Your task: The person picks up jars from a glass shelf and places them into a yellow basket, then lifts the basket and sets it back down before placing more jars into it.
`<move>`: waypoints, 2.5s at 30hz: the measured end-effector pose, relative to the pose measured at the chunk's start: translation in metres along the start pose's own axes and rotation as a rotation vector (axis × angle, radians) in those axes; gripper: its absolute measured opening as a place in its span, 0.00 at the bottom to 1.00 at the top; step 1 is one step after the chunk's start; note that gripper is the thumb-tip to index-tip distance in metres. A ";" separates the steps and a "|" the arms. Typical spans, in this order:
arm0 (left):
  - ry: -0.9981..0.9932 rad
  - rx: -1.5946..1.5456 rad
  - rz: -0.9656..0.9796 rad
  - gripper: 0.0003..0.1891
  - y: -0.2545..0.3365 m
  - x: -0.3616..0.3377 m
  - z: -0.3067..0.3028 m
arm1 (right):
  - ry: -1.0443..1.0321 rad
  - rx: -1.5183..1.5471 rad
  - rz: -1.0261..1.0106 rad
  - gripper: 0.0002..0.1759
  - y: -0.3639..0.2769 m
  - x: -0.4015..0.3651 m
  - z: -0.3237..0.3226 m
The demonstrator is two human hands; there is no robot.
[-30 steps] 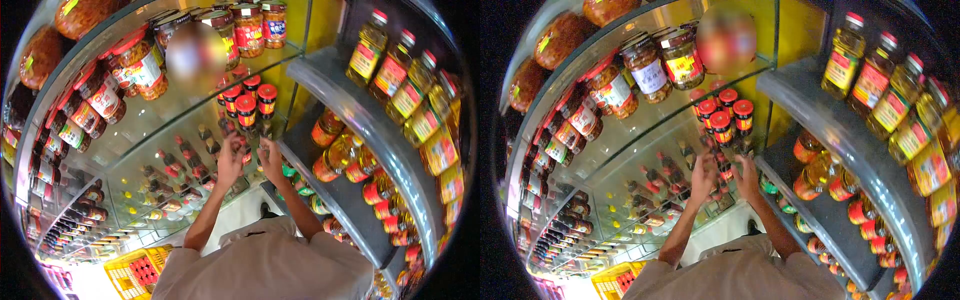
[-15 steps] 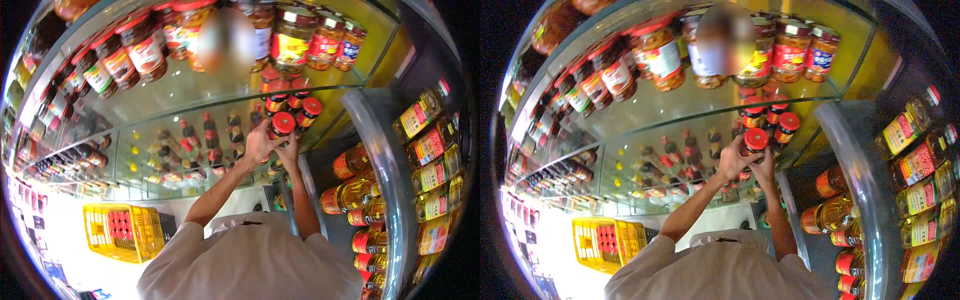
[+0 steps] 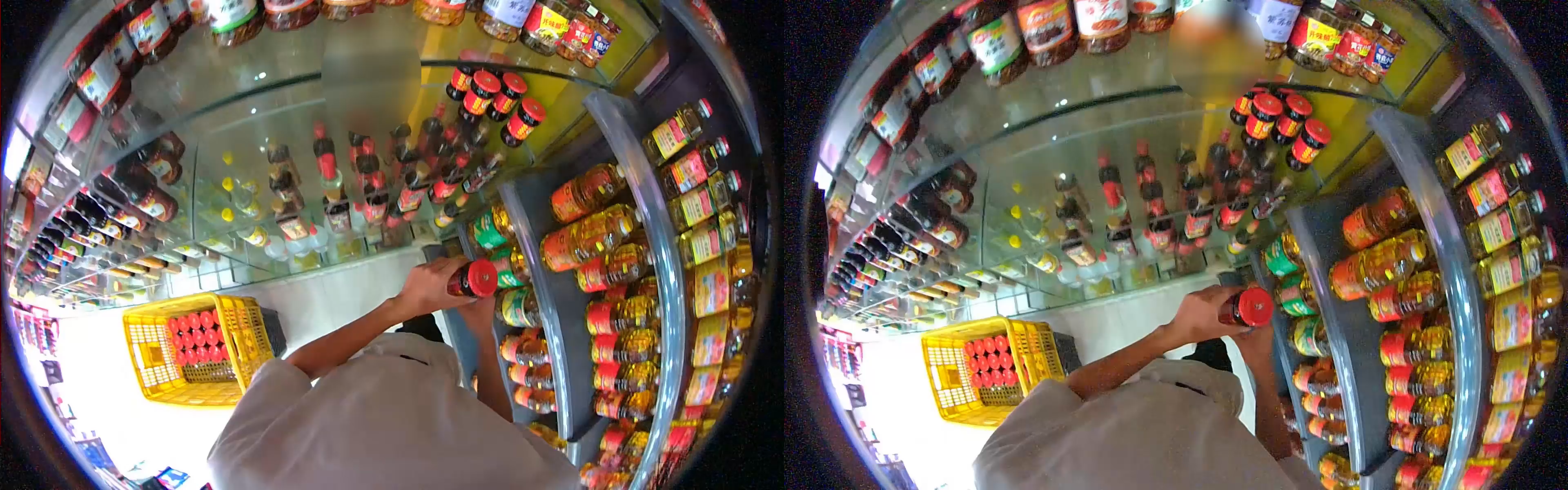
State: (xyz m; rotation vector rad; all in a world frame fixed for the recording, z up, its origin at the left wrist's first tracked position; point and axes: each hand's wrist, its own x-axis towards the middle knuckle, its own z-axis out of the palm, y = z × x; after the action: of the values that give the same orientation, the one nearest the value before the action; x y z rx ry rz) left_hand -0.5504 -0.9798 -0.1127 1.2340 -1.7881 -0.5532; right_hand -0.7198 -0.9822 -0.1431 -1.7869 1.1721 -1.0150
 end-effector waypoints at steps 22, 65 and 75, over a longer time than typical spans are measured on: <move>-0.419 0.135 -0.344 0.38 0.093 -0.296 -0.069 | -0.141 -0.264 0.022 0.31 -0.043 -0.291 0.095; 0.410 0.544 -1.135 0.38 -0.134 -0.689 -0.525 | -0.864 -0.293 -0.062 0.29 -0.186 -0.407 0.585; 0.277 0.439 -1.478 0.42 -0.299 -0.709 -0.509 | -0.605 -0.434 0.124 0.20 -0.199 -0.408 0.594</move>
State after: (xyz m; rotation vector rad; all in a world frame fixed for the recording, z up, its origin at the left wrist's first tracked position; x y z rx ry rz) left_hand 0.1273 -0.4032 -0.3575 2.7067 -0.4845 -0.6971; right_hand -0.2236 -0.4420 -0.2875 -2.1101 1.1353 -0.1102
